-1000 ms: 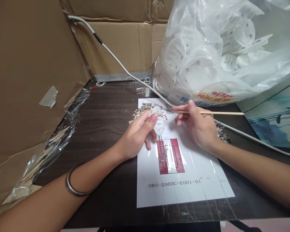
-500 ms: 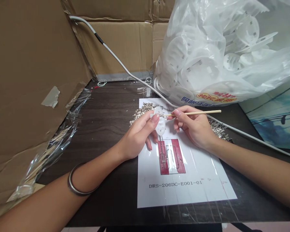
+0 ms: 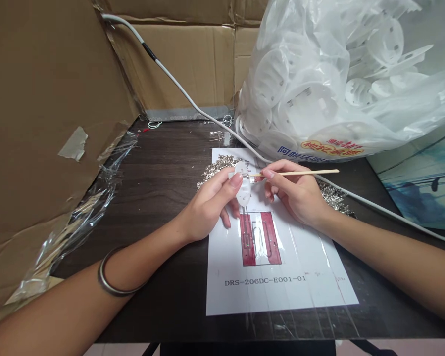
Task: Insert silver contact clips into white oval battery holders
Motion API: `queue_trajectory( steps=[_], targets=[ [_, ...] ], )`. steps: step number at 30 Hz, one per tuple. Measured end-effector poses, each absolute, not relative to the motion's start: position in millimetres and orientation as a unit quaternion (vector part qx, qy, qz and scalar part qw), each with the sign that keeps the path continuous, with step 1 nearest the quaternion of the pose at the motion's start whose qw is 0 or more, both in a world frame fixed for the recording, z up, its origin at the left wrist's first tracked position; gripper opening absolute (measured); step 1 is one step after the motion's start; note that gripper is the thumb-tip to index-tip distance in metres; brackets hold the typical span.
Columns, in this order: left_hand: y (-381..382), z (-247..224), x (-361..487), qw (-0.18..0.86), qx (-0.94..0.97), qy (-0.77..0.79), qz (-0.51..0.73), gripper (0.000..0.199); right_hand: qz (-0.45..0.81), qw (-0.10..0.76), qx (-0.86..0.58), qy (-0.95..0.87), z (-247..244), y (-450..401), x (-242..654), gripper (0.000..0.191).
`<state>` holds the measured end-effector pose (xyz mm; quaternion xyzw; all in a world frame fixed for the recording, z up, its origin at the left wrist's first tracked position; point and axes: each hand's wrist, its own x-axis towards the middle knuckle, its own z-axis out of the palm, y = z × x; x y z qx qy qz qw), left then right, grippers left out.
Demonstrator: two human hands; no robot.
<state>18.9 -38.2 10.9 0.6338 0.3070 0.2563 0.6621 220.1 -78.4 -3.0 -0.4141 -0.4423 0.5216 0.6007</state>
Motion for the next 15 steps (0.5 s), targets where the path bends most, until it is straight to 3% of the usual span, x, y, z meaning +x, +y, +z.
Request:
queue_trajectory(
  steps=[15],
  targets=[
    [-35.9,14.3,16.8,0.643,0.665,0.303,0.229,0.056,0.491,0.582,-0.46,-0.457,1.5,-79.2,219.2,0.018]
  ],
)
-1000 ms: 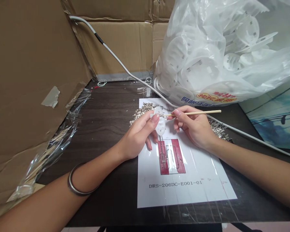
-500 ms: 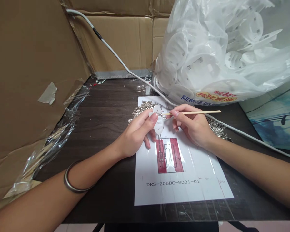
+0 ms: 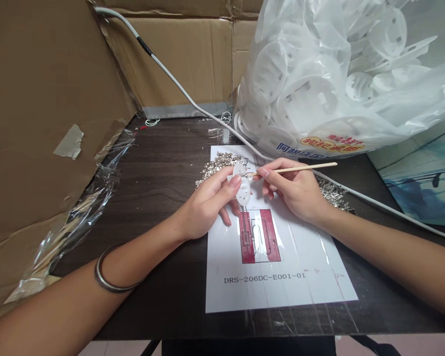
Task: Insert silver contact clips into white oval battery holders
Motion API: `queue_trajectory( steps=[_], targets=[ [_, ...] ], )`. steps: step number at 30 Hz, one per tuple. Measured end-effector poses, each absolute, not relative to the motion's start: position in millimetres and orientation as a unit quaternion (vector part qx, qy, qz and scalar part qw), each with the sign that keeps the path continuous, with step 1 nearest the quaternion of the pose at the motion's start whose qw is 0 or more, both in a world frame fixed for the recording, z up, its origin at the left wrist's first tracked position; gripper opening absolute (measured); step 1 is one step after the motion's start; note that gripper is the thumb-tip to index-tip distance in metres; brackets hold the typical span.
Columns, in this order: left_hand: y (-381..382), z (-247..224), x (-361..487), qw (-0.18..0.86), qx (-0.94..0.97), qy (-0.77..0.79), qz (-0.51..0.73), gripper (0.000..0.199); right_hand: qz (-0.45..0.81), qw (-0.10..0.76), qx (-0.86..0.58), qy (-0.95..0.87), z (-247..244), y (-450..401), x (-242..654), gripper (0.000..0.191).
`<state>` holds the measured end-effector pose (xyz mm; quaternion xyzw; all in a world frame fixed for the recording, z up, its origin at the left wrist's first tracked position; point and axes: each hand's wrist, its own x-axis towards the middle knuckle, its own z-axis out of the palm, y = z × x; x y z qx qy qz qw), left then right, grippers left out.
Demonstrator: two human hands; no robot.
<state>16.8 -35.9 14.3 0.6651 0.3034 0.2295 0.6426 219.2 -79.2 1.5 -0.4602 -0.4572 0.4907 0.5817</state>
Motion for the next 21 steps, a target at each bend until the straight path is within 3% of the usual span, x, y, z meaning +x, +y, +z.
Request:
queue_trajectory(
  steps=[21],
  targets=[
    [-33.9,13.0,16.1,0.655,0.661,0.295,0.215,0.058,0.474,0.565,-0.488,-0.466,0.9,-79.1,217.2,0.02]
  ],
)
